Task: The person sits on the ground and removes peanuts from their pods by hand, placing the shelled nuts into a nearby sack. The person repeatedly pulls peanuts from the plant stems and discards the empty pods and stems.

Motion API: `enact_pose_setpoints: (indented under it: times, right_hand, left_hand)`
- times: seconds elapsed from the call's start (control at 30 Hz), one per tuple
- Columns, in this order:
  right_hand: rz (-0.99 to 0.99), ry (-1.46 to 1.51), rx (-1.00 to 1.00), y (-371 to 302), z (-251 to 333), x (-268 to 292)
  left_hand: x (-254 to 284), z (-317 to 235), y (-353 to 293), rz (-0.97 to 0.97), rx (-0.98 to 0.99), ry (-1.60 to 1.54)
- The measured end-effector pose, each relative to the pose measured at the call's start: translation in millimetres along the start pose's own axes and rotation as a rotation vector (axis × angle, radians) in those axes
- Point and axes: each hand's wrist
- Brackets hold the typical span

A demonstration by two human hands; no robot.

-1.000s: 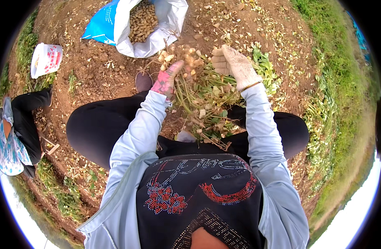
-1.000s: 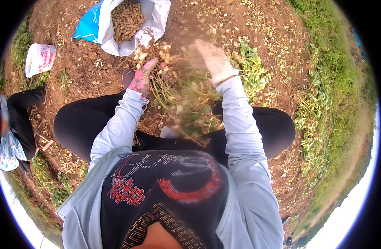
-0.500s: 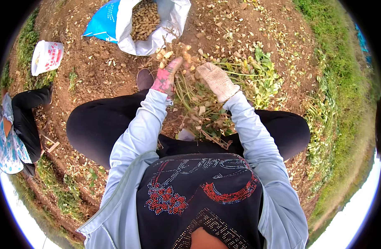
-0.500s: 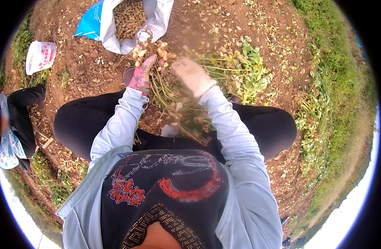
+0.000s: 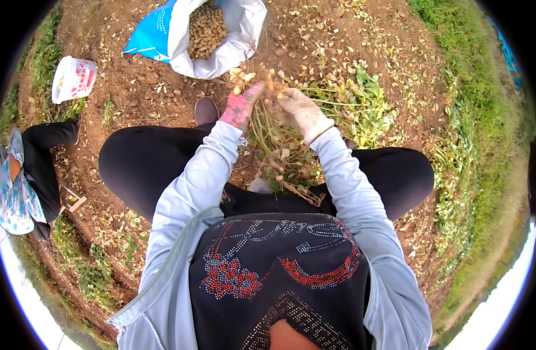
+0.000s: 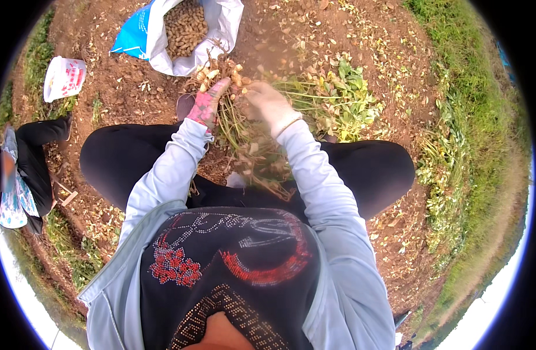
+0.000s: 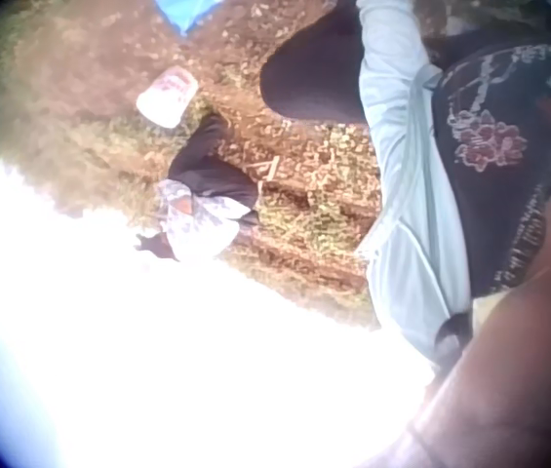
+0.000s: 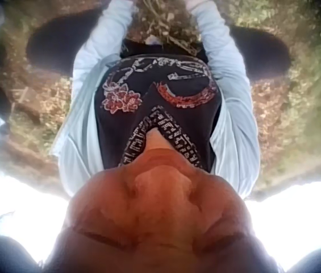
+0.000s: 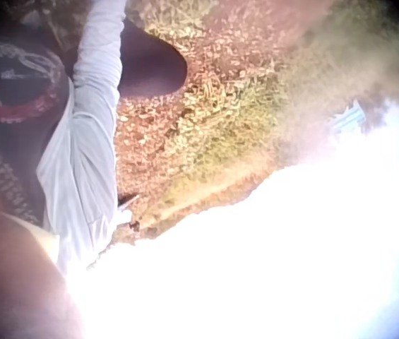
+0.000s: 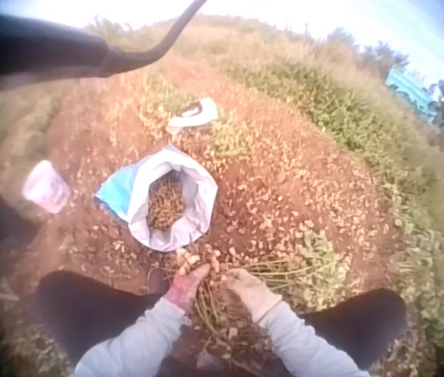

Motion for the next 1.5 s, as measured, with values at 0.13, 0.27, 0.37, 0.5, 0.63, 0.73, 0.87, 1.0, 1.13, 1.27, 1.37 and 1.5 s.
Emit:
enact_pose_setpoints:
  times: [0.13,0.27,0.37,0.5,0.63,0.73,0.87,1.0,1.13,1.27,1.37,1.5]
  right_hand:
    - [0.025,-0.293,0.041,-2.8,3.3,-7.1]
    - [0.046,-0.086,0.008,-23.9,20.4,1.1]
    - [0.003,0.013,0.009,-29.9,34.5,1.6]
    - [-0.028,0.123,0.004,-32.8,35.0,-12.1]
    - [0.118,0.063,0.121,-29.4,31.9,5.7]
    - [0.269,0.33,-0.026,-26.8,30.2,18.1]
    - [0.237,0.632,-0.13,-19.3,13.1,39.6]
    - [0.061,0.821,0.008,-2.3,-7.5,103.2]
    - [-0.102,0.396,-0.04,4.4,15.2,63.8]
    - [-0.168,0.314,-0.167,47.9,2.2,57.6]
    - [0.112,0.338,-0.03,79.0,42.8,20.5]
    - [0.202,0.129,0.032,108.1,65.7,0.5]
  left_hand:
    - [9.4,7.1,-1.3,-0.028,-0.029,0.013]
    - [-12.3,-14.1,-31.3,-0.091,-0.035,-0.073]
    - [-7.2,-13.5,-35.9,-0.07,-0.109,-0.105]
    - [2.4,-11.1,-35.4,-0.061,-0.084,-0.072]
    - [-4.1,-8.9,-26.1,-0.083,-0.17,-0.059]
    - [14.8,16.5,-12.9,-0.063,-0.181,-0.057]
    - [7.3,24.8,-11.4,-0.039,-0.119,-0.085]
    - [31.8,16.8,-11.9,-0.061,0.011,-0.338]
    - [38.9,33.3,-11.6,0.042,-0.322,0.07]
    - [30.9,25.6,-11.3,-0.003,-0.087,-0.11]
    - [26.6,20.6,-8.8,-0.095,-0.04,-0.17]
    - [17.5,5.1,-25.9,-0.107,-0.009,-0.14]
Point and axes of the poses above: each hand's wrist, its own y-axis towards the middle knuckle, its own x-axis out of the back of the hand, z = x × y, and after that the axes turned 1 degree about -y, right-handed
